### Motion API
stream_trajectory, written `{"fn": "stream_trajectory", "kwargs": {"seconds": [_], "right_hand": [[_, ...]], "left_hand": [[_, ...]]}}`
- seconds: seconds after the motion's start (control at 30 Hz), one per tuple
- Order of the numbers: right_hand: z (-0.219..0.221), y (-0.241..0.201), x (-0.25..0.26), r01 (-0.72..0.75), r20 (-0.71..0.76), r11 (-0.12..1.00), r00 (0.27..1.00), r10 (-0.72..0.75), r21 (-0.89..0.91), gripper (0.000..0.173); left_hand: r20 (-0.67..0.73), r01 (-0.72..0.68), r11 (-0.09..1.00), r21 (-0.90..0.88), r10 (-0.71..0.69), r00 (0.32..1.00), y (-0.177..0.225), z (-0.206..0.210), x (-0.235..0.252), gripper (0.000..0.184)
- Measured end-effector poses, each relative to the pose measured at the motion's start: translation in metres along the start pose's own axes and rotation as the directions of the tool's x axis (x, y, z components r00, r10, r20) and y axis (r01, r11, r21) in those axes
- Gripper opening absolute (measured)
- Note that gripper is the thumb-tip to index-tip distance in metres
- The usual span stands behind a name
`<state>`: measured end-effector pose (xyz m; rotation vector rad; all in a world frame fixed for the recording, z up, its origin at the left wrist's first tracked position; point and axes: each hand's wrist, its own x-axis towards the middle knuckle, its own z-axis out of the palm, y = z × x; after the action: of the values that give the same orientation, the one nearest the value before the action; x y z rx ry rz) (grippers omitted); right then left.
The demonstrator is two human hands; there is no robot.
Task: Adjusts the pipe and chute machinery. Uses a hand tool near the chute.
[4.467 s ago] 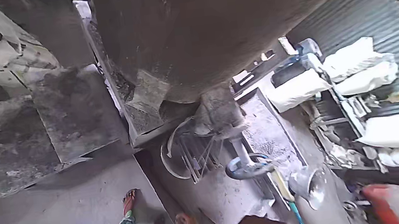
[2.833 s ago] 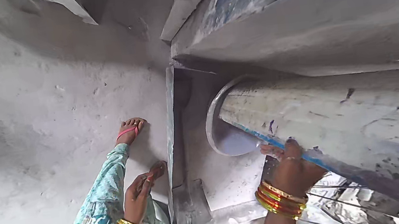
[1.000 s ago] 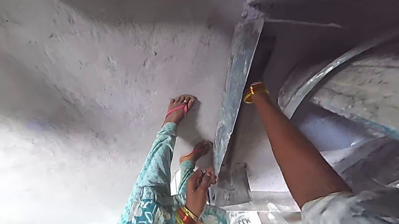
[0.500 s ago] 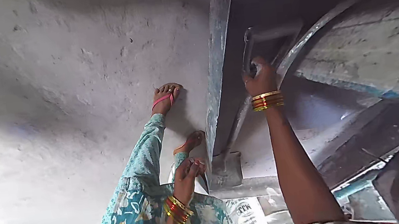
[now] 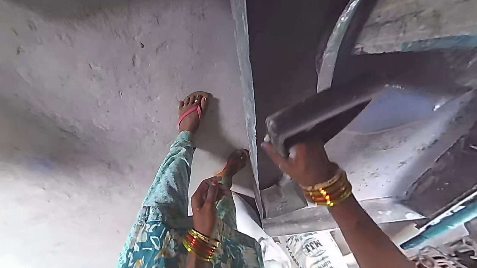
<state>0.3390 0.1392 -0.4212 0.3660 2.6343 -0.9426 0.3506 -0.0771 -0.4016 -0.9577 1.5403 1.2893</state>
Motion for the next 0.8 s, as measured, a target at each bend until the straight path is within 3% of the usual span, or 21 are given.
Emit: {"fn": "stream_trajectory", "kwargs": {"seconds": [0.1, 0.2, 0.3, 0.4, 0.53, 0.6, 0.67, 0.7, 0.73, 0.8], "right_hand": [[0.006, -0.012, -0.042, 0.056, -0.062, 0.993, 0.996, -0.063, -0.1, 0.035], [-0.001, -0.03, -0.073, 0.057, -0.086, 0.99, 0.994, -0.068, -0.128, 0.029], [-0.001, -0.039, -0.094, 0.031, -0.087, 0.999, 0.996, -0.034, -0.035, 0.02], [0.003, -0.047, -0.088, 0.067, -0.063, 0.997, 0.996, -0.07, -0.043, 0.011], [0.027, -0.066, -0.062, 0.0, 0.143, 0.995, 0.99, -0.014, 0.096, 0.013], [0.038, -0.079, -0.052, -0.034, 0.255, 0.988, 0.967, -0.005, 0.151, 0.018], [0.049, -0.089, -0.051, -0.074, 0.288, 0.969, 0.958, 0.003, 0.236, 0.024], [0.054, -0.092, -0.059, -0.078, 0.243, 0.952, 0.97, 0.004, 0.296, 0.027], [0.061, -0.094, -0.075, -0.052, 0.087, 0.927, 0.996, 0.021, 0.37, 0.026], [0.075, -0.097, -0.112, -0.116, -0.211, 0.84, 0.941, 0.263, 0.53, 0.019]], "left_hand": [[-0.051, 0.017, 1.0, 0.017, -0.016, 0.999, 0.0, -0.003, 0.002, 0.034], [-0.038, 0.015, 1.0, 0.027, -0.014, 0.999, -0.001, -0.007, 0.003, 0.049], [0.178, -0.072, 0.997, -0.034, 0.077, 0.981, -0.005, -0.008, 0.001, 0.059], [0.337, -0.284, 0.955, -0.085, 0.296, 0.894, 0.008, -0.006, -0.004, 0.066], [0.43, -0.592, 0.805, 0.024, 0.527, 0.733, 0.058, -0.013, -0.012, 0.065], [0.418, -0.617, 0.773, 0.145, 0.517, 0.747, 0.068, -0.019, -0.017, 0.056], [0.301, -0.599, 0.742, 0.302, 0.522, 0.798, 0.068, -0.021, -0.017, 0.045], [0.27, -0.593, 0.722, 0.355, 0.528, 0.805, 0.067, -0.025, -0.013, 0.044], [0.26, -0.595, 0.702, 0.391, 0.536, 0.803, 0.064, -0.03, -0.01, 0.047], [0.258, -0.603, 0.682, 0.414, 0.548, 0.796, 0.061, -0.037, -0.004, 0.049]]}}
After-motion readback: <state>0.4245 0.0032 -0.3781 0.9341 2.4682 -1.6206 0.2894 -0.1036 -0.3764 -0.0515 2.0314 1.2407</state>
